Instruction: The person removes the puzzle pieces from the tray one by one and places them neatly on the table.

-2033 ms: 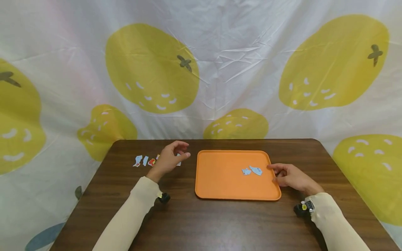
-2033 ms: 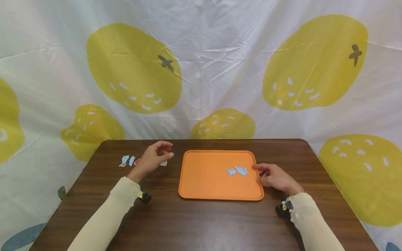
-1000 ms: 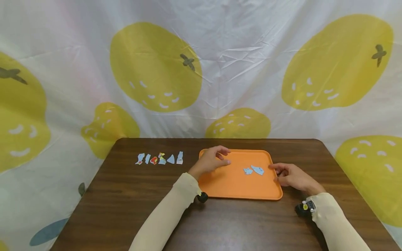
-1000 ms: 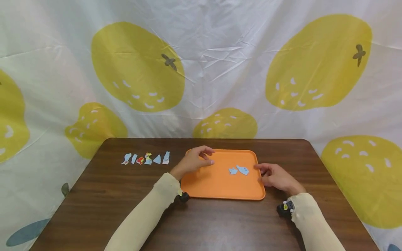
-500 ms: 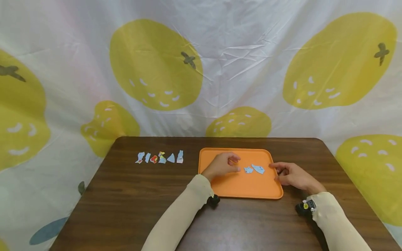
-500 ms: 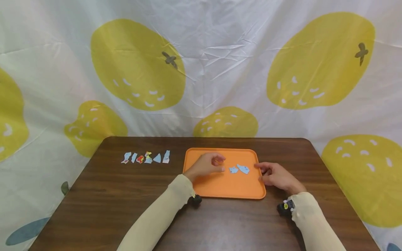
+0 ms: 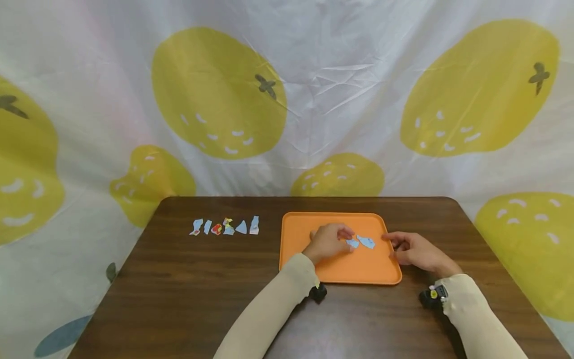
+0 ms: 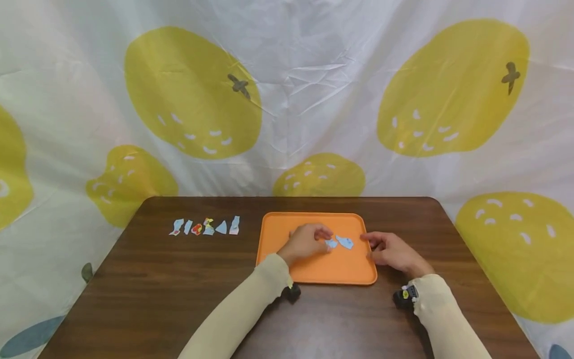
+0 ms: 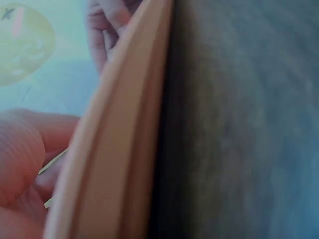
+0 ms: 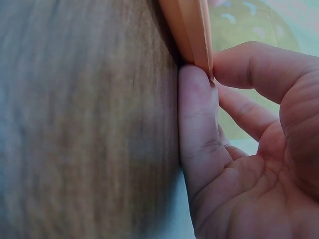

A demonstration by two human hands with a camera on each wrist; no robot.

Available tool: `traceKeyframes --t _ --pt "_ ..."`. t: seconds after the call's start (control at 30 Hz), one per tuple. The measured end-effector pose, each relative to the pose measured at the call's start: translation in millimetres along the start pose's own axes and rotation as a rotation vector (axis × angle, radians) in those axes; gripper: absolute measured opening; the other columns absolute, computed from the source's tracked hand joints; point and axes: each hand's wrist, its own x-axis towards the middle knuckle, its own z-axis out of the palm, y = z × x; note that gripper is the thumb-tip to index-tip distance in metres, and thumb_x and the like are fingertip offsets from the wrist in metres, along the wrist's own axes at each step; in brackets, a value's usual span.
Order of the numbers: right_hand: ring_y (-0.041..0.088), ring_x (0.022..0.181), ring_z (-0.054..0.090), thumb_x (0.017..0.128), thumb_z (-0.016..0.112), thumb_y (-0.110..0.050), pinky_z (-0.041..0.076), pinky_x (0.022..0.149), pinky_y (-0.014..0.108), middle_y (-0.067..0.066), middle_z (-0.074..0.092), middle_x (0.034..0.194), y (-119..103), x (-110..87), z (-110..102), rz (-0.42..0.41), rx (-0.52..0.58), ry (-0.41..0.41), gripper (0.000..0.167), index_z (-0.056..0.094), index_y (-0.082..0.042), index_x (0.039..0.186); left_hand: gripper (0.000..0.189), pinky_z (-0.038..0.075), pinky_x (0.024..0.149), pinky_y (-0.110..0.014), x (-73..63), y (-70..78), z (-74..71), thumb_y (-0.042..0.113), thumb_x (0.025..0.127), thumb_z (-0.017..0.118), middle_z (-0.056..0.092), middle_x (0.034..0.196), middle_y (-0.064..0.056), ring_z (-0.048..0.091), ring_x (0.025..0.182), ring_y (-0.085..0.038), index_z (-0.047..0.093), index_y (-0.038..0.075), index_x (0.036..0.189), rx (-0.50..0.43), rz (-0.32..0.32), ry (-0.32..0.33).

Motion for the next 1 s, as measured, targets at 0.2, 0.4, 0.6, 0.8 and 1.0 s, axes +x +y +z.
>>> traceKeyframes --t 0.2,0.4,0.6,0.8,1.0 --pt "0.012 0.081 0.059 0.094 0.075 -0.009 0.057 0.074 0.025 0.021 0.057 0.118 -3 2.8 -1 -0.003 0.013 -0.007 0.063 0.053 0.004 0.151 0.024 0.029 0.098 -0.046 0.7 5.5 3.7 0.028 0.086 0.090 0.074 0.094 0.022 0.064 0.093 -0.002 0.077 0.033 0.106 0.050 -0.040 0.070" --pt "0.011 0.082 0.058 0.094 0.075 -0.009 0.057 0.074 0.024 0.020 0.057 0.118 -1 3.2 0 -0.005 0.019 -0.011 0.063 0.052 0.005 0.151 0.031 0.027 0.101 -0.046 -0.5 2.5 3.4 0.024 0.085 0.091 0.072 0.089 0.023 0.063 0.089 0.000 0.077 0.031 0.111 0.016 -0.035 0.065" --pt "0.012 0.082 0.058 0.094 0.075 -0.010 0.057 0.074 0.025 0.018 0.057 0.117 -1 2.1 0 -0.004 -0.009 -0.008 0.062 0.053 0.004 0.151 0.025 0.036 0.099 -0.040 -3.7 -3.6 -2.8 0.021 0.088 0.088 0.069 0.089 0.019 0.061 0.086 0.000 0.081 0.030 0.110 -0.007 0.002 0.006" --pt "0.012 0.080 0.057 0.094 0.074 -0.009 0.056 0.071 0.025 0.018 0.057 0.116 0 0.5 -1 -0.011 -0.011 0.002 0.062 0.053 0.005 0.150 0.020 0.056 0.088 -0.029 -7.6 -5.5 -13.5 0.016 0.091 0.085 0.073 0.101 0.015 0.066 0.092 -0.002 0.082 0.026 0.107 -0.108 0.012 -0.069" --pt "0.011 0.080 0.056 0.093 0.075 -0.007 0.056 0.071 0.024 0.021 0.056 0.116 0 -0.6 -1 -0.009 0.018 -0.003 0.064 0.051 0.006 0.151 0.020 0.056 0.085 -0.028 -9.2 -8.0 -19.2 0.018 0.089 0.088 0.075 0.098 0.011 0.068 0.088 -0.004 0.081 0.022 0.108 -0.147 0.015 -0.076"
